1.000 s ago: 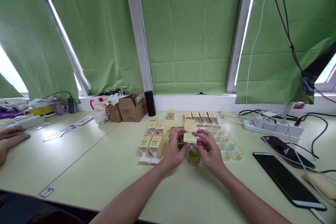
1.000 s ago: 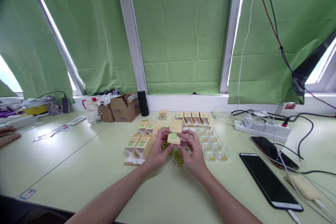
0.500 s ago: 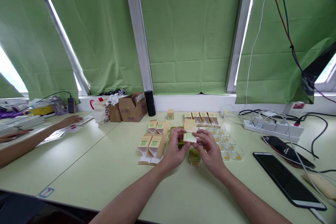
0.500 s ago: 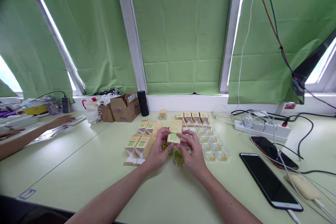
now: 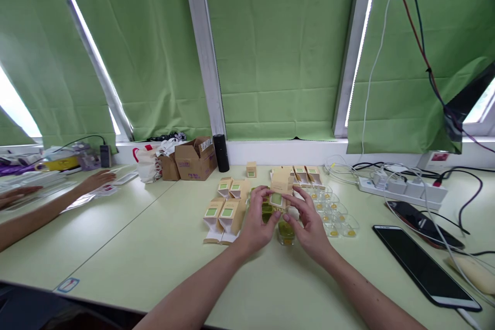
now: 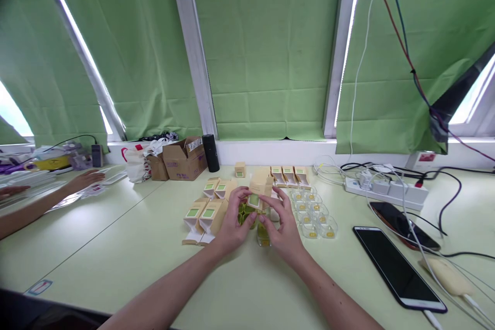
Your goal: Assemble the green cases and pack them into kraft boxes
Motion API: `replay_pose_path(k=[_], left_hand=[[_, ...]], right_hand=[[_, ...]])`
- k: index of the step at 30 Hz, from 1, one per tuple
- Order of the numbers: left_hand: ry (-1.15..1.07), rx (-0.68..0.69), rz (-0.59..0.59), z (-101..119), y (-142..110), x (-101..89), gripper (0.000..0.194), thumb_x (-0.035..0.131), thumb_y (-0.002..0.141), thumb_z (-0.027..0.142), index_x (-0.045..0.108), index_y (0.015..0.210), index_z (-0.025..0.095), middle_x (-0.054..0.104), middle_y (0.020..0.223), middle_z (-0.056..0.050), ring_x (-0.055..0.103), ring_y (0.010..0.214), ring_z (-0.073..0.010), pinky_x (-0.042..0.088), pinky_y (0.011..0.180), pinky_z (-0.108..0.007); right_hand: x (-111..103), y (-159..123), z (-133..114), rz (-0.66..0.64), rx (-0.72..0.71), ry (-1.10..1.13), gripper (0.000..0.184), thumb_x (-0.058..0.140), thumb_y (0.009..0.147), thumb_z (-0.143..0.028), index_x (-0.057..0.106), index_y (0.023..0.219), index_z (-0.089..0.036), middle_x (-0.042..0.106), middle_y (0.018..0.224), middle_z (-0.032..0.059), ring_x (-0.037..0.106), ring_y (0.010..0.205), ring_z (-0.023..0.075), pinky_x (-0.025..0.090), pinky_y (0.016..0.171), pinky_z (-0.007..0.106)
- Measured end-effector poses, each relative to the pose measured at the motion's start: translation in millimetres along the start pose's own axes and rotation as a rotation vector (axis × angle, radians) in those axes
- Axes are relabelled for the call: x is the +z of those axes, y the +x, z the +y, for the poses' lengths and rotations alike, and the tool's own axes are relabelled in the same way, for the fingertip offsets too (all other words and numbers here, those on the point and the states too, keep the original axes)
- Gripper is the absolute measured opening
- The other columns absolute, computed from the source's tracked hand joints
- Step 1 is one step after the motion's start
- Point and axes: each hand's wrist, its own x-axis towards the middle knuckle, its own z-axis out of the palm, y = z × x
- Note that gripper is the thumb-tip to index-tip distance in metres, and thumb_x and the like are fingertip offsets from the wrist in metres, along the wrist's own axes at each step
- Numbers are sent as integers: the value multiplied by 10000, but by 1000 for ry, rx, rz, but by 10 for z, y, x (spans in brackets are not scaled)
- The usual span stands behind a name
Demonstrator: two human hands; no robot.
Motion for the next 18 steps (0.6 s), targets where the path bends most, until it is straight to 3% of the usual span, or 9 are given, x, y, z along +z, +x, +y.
replay_pose_path(k=[2, 5, 11, 14, 18], left_hand=[[40, 11, -3, 6, -2, -2, 473, 620, 1001, 384, 452, 1426, 264, 420, 1486, -147, 451, 1405, -311, 433, 1162, -490], [63, 11, -6, 6, -7, 0, 521, 598, 1013, 399, 416, 1482, 261, 409, 1529, -154, 441, 1427, -315, 410, 1189, -508], [96, -52, 64, -20, 4, 1, 473, 559, 1026, 463, 469, 1435, 243, 464, 1501, -151, 475, 1410, -308, 429, 1167, -488], [105, -91, 109, -14, 31, -11, 425, 556, 1019, 489, 534, 1349, 221, 528, 1417, -153, 527, 1342, -304, 465, 1111, -467], [112, -172, 125, 1, 65, -32, 388, 585, 985, 532, 593, 1191, 204, 646, 1160, -111, 625, 1117, -271, 514, 972, -405]], right_hand=[[4, -16, -25, -1, -25, -74, 379, 657, 984, -420, 688, 1358, -362, 377, 1638, 87, 434, 1505, 332, 519, 1143, 499], [16, -38, -47, -13, -94, -154, 370, 620, 1004, -388, 684, 1366, -354, 357, 1672, 81, 445, 1502, 325, 454, 1198, 531], [-6, -29, -97, -43, -254, -241, 487, 584, 989, -268, 565, 1469, -349, 378, 1681, 67, 375, 1539, 329, 427, 1197, 581], [-25, -25, -122, -63, -319, -276, 515, 562, 982, -230, 533, 1485, -337, 466, 1632, 65, 391, 1515, 333, 396, 1199, 621], [-30, -45, -134, -97, -364, -287, 540, 542, 969, -175, 530, 1487, -326, 555, 1564, 54, 415, 1476, 319, 436, 1170, 596]])
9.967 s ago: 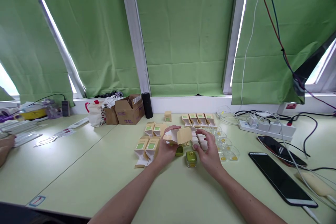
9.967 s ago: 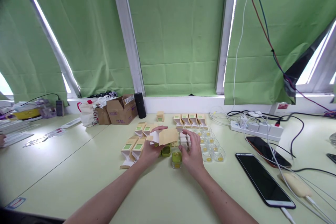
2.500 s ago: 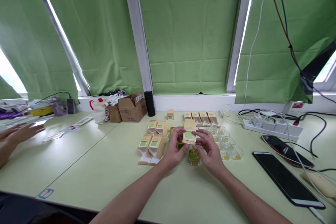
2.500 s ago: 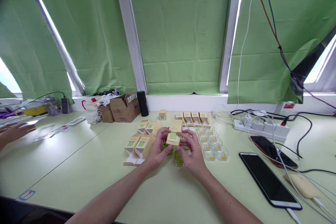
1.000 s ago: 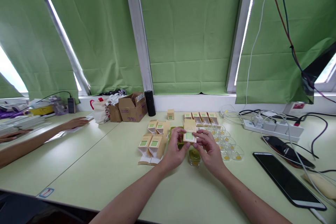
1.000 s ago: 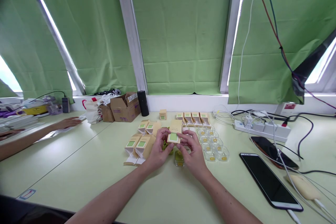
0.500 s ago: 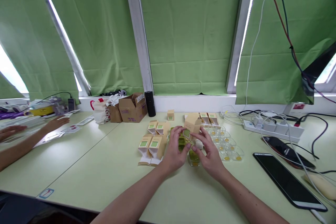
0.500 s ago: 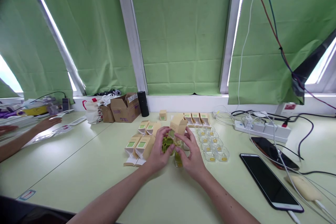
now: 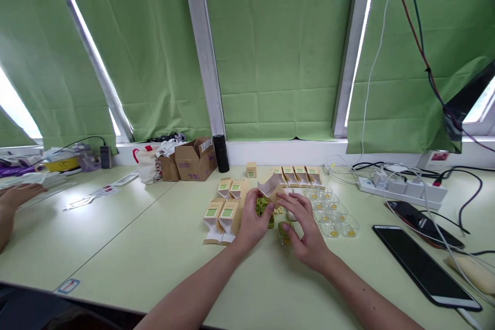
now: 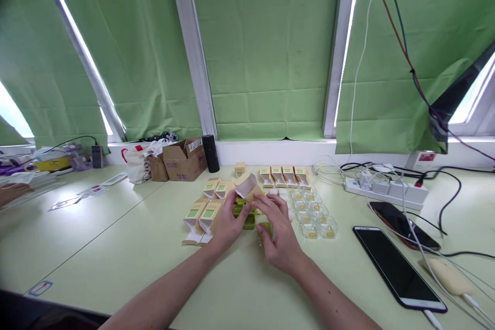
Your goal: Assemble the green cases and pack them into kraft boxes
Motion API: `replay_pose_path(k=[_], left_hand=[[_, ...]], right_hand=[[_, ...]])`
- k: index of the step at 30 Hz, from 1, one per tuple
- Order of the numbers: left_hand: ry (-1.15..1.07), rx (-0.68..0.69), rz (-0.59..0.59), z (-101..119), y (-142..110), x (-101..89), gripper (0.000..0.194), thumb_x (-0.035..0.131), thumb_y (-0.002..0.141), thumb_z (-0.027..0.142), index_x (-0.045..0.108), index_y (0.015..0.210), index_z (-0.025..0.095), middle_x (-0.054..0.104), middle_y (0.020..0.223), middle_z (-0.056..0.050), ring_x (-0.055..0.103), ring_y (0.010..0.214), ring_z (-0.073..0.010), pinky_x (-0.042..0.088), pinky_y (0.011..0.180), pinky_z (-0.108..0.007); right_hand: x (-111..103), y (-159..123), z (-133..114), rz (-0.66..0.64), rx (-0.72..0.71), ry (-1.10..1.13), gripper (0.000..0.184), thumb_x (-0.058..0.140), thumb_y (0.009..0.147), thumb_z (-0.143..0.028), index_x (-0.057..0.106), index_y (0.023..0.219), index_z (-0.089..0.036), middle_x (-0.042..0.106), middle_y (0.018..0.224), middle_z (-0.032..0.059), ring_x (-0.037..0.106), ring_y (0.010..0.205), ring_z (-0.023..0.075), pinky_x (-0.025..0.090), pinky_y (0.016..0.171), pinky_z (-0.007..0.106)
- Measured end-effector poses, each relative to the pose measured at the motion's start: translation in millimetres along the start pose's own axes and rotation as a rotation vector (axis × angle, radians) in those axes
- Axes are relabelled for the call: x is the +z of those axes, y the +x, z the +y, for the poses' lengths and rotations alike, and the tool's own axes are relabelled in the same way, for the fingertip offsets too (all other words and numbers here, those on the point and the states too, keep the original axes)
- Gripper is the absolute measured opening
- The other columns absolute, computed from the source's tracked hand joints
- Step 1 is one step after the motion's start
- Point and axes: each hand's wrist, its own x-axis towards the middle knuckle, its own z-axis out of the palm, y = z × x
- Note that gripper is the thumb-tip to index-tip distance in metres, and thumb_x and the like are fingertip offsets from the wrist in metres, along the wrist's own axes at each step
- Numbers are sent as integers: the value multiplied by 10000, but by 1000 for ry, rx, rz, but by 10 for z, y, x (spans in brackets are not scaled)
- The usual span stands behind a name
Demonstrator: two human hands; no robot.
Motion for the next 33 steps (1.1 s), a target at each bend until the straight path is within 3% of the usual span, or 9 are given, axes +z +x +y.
replay_pose_path(k=[3, 7, 11, 14, 17, 21, 29, 33], left_hand=[[27, -75, 18, 11, 12, -3, 405, 649, 926, 565, 605, 1093, 198, 668, 1044, -85, 640, 1031, -266, 514, 905, -381], [2, -133, 11, 38, 32, -17, 406, 669, 903, 554, 619, 1094, 199, 682, 1041, -81, 643, 1024, -263, 504, 893, -366], [-80, -142, -7, 5, 113, -87, 423, 672, 886, 503, 613, 1166, 192, 691, 1095, -92, 640, 1036, -256, 501, 912, -361], [-102, -154, -52, -62, 212, -180, 418, 712, 842, 440, 627, 1160, 183, 701, 1092, -92, 639, 1023, -259, 505, 913, -372], [-86, -160, -162, -86, 285, -288, 412, 755, 784, 362, 663, 1143, 183, 720, 1109, -90, 651, 1057, -281, 508, 968, -408], [-50, -123, -252, -14, 278, -433, 367, 768, 775, 338, 710, 1104, 189, 744, 1077, -83, 668, 1083, -301, 522, 996, -437], [64, -90, -412, 111, 113, -665, 434, 806, 761, 274, 738, 1186, 216, 748, 1179, -98, 714, 1081, -299, 575, 973, -431], [144, -65, -469, 137, -26, -663, 442, 822, 769, 306, 732, 1194, 225, 732, 1131, -102, 705, 1016, -293, 587, 882, -396]], right_hand=[[2, -4, 0, -5, -14, -2, 546, 534, 959, -145, 547, 1474, -324, 580, 1542, 49, 427, 1456, 315, 458, 1151, 582], [-8, 12, 41, 35, -11, -11, 499, 534, 957, -143, 580, 1419, -325, 645, 1459, 51, 469, 1398, 309, 480, 1116, 565], [-68, 42, 99, 29, 67, -87, 276, 561, 930, -165, 677, 1161, -263, 737, 1170, 99, 580, 1202, 318, 536, 972, 511], [-153, 79, 108, -137, 151, -241, 169, 631, 879, -192, 686, 1033, -235, 738, 1012, 100, 608, 1086, 324, 519, 910, 497], [-232, 109, 95, -352, 164, -331, 237, 729, 828, -232, 695, 1062, -240, 750, 1025, 87, 612, 1071, 321, 484, 931, 503], [-283, 114, 87, -471, 144, -365, 260, 803, 777, -247, 720, 1023, -253, 750, 992, 79, 622, 1035, 317, 478, 899, 483], [-335, 128, 141, -423, 141, -381, 224, 812, 734, -196, 745, 939, -257, 742, 921, 62, 637, 954, 297, 475, 846, 444], [-369, 154, 210, -317, 154, -407, 244, 782, 784, -228, 752, 1025, -243, 751, 961, 86, 633, 992, 319, 472, 852, 471]])
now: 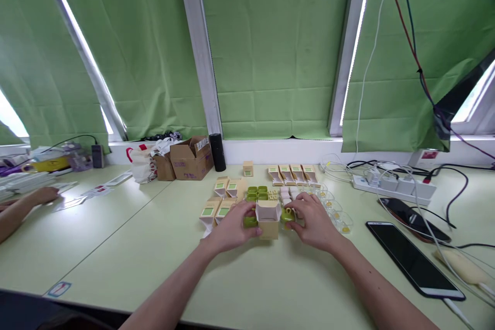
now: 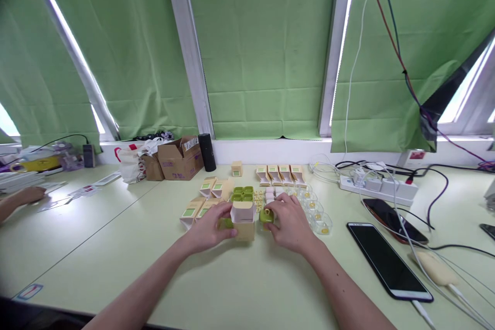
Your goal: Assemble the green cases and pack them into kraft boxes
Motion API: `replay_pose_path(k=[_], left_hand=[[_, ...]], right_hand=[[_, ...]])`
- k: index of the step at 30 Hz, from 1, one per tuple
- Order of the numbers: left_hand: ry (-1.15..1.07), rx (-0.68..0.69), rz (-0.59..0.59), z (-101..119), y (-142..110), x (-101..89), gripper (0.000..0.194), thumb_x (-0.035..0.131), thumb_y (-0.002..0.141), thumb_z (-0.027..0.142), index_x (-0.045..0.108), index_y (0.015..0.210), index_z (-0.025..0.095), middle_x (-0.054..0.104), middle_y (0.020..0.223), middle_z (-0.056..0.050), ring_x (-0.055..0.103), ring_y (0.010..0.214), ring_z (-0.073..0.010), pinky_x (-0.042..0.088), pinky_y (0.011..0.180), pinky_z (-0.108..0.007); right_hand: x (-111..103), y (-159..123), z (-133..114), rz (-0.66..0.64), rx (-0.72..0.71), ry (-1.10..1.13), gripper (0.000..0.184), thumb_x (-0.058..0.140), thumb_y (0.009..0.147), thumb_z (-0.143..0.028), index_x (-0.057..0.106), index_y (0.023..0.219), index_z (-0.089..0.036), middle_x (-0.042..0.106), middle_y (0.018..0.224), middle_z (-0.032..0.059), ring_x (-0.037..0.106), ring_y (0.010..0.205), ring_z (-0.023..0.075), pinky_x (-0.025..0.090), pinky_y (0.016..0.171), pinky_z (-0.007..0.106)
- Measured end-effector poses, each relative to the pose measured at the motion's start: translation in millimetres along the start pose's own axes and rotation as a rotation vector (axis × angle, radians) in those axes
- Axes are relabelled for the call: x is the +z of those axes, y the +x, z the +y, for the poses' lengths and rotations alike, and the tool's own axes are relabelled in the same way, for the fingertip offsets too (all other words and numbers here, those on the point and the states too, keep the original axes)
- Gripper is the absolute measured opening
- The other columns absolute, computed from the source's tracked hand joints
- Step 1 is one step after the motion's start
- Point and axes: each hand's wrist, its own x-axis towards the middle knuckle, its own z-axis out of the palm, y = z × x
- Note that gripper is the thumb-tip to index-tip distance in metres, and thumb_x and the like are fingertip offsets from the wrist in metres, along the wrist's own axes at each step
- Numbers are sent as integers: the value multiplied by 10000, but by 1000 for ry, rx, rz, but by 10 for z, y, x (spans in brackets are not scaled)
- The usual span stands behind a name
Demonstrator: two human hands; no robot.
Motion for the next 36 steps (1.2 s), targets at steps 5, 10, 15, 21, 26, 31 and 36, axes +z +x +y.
replay_pose_path(k=[5, 10, 15, 21, 26, 31, 36], left_hand=[[177, 3, -91, 83, -72, 156, 404, 802, 784, 320, 707, 1169, 243, 687, 1069, -85, 635, 1031, -320, 527, 897, -423], [251, 34, -114, 116, -86, 241, 377, 828, 749, 335, 701, 1090, 235, 639, 1076, -102, 596, 1025, -335, 483, 924, -451], [159, 69, -13, 193, -82, 141, 614, 829, 752, 322, 592, 1315, 265, 620, 1206, -123, 575, 1116, -348, 503, 948, -461], [95, 232, -66, 388, 50, -78, 187, 702, 885, 277, 666, 1068, 273, 627, 1256, -99, 539, 1257, -321, 498, 1064, -485], [-5, 281, -148, 390, 159, -110, 82, 719, 897, 291, 783, 846, 287, 656, 1283, -90, 554, 1301, -329, 477, 1109, -529], [-18, 292, -112, 231, 143, -10, 137, 724, 923, 398, 847, 873, 364, 714, 1331, -49, 544, 1323, -350, 418, 1145, -614], [-112, 296, 6, 52, 135, 141, 312, 605, 993, 513, 832, 1029, 303, 769, 1128, -113, 619, 1185, -331, 482, 1059, -551]], right_hand=[[40, 14, 71, 179, 66, 21, 278, 737, 849, -283, 743, 1119, -219, 754, 1018, 114, 617, 1027, 337, 487, 860, 497], [65, 29, 106, 317, 101, 61, 281, 716, 867, -329, 744, 1125, -223, 746, 1005, 107, 608, 1014, 330, 508, 874, 508], [47, 45, 110, 449, 123, 96, 289, 703, 893, -359, 741, 1147, -228, 738, 997, 105, 602, 1012, 330, 526, 888, 520], [56, 47, 111, 524, 94, 155, 319, 689, 922, -396, 735, 1190, -230, 744, 1018, 117, 592, 1030, 338, 544, 889, 535], [54, 44, 94, 552, 99, 164, 325, 674, 937, -395, 737, 1204, -220, 734, 1018, 126, 593, 1027, 336, 555, 881, 533], [39, 38, 70, 582, 112, 179, 323, 675, 942, -379, 740, 1216, -223, 730, 988, 120, 606, 1015, 329, 568, 854, 511], [14, 48, 34, 631, 98, 207, 311, 674, 948, -373, 736, 1212, -222, 736, 1022, 123, 642, 989, 316, 578, 852, 501]])
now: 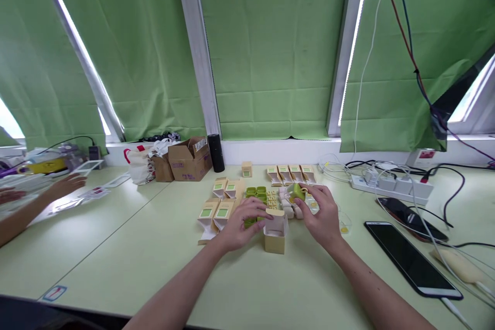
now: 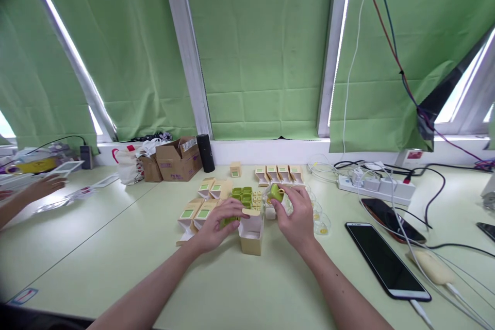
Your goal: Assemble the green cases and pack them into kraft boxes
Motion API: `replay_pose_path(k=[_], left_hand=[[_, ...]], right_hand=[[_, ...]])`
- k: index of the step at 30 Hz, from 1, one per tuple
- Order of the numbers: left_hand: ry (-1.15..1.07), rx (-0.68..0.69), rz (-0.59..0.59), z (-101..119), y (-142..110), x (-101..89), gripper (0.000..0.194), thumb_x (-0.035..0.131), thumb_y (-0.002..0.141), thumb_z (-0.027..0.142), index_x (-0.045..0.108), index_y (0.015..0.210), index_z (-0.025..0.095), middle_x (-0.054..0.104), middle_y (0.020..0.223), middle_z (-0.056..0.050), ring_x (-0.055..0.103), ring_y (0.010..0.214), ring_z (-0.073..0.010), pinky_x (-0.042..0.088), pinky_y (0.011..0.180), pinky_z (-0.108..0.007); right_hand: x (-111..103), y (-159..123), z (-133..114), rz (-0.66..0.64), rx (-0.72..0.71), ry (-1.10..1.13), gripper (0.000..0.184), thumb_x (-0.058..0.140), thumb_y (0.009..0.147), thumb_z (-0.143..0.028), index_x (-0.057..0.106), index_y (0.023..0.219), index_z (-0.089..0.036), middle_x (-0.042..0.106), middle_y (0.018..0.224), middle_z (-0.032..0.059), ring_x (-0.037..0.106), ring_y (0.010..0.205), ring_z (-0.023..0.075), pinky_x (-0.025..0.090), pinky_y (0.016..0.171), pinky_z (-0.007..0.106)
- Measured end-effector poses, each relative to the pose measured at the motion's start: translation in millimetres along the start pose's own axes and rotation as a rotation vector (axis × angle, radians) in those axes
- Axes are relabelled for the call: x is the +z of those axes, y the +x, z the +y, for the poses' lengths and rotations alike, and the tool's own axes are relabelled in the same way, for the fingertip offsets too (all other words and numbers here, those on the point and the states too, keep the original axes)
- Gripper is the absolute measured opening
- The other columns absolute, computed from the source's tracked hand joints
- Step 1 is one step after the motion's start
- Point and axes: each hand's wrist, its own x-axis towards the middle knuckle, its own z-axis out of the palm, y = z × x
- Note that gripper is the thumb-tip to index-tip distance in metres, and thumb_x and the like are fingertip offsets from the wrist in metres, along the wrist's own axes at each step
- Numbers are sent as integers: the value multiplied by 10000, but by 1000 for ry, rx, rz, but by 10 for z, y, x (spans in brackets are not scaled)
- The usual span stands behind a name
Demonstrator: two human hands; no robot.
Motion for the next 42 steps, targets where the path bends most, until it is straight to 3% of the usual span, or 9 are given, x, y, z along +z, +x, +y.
replay_pose_path(k=[3, 8, 14, 18, 22, 28, 42], left_hand=[[-35, -39, 69, -79, -13, 68, 340, 611, 992, 518, 804, 1074, 250, 738, 1059, -130, 635, 1122, -315, 524, 991, -491], [-91, -130, 82, -168, -54, 127, 354, 633, 982, 483, 743, 1200, 227, 671, 1176, -138, 651, 1142, -298, 534, 1021, -473], [-183, -185, 58, -218, -98, 144, 430, 643, 953, 368, 666, 1368, 259, 640, 1245, -128, 615, 1239, -302, 509, 1097, -499], [-195, -205, 57, -194, -108, 150, 488, 635, 909, 242, 659, 1396, 273, 607, 1244, -125, 607, 1241, -300, 492, 1119, -517], [-191, -201, 54, -196, -117, 158, 540, 629, 898, 194, 639, 1430, 286, 580, 1225, -114, 586, 1249, -299, 479, 1130, -525], [-173, -180, 73, -293, -131, 174, 533, 656, 888, 195, 649, 1417, 264, 561, 1210, -109, 575, 1208, -300, 460, 1118, -528], [-161, -156, 49, -280, -136, 164, 573, 639, 902, 203, 610, 1469, 282, 546, 1188, -106, 557, 1208, -295, 461, 1106, -513]], right_hand=[[-8, 7, -26, 22, -7, 16, 297, 681, 950, -368, 734, 1205, -226, 744, 1016, 122, 652, 976, 312, 581, 840, 491], [-23, 3, -38, 23, 0, 48, 310, 678, 959, -381, 727, 1224, -227, 753, 1058, 126, 662, 1010, 311, 584, 836, 477], [-38, -45, -88, 26, 50, 124, 341, 677, 960, -392, 717, 1255, -223, 764, 1114, 113, 594, 637, 183, 557, 615, 377], [-22, -104, -134, -37, 89, 230, 354, 686, 960, -356, 702, 1290, -230, 761, 1186, 108, 573, 565, 140, 551, 546, 334], [9, -145, -185, -125, 66, 310, 352, 682, 968, -317, 685, 1311, -238, 766, 1174, 97, 598, 573, 129, 529, 490, 287], [40, -155, -250, -222, 7, 340, 337, 659, 986, -299, 680, 1319, -248, 764, 1232, 114, 718, 776, 189, 520, 480, 255], [14, -108, -112, -353, 9, 237, 327, 583, 1018, -291, 618, 1341, -244, 765, 1179, 112, 719, 644, 154, 498, 484, 266]])
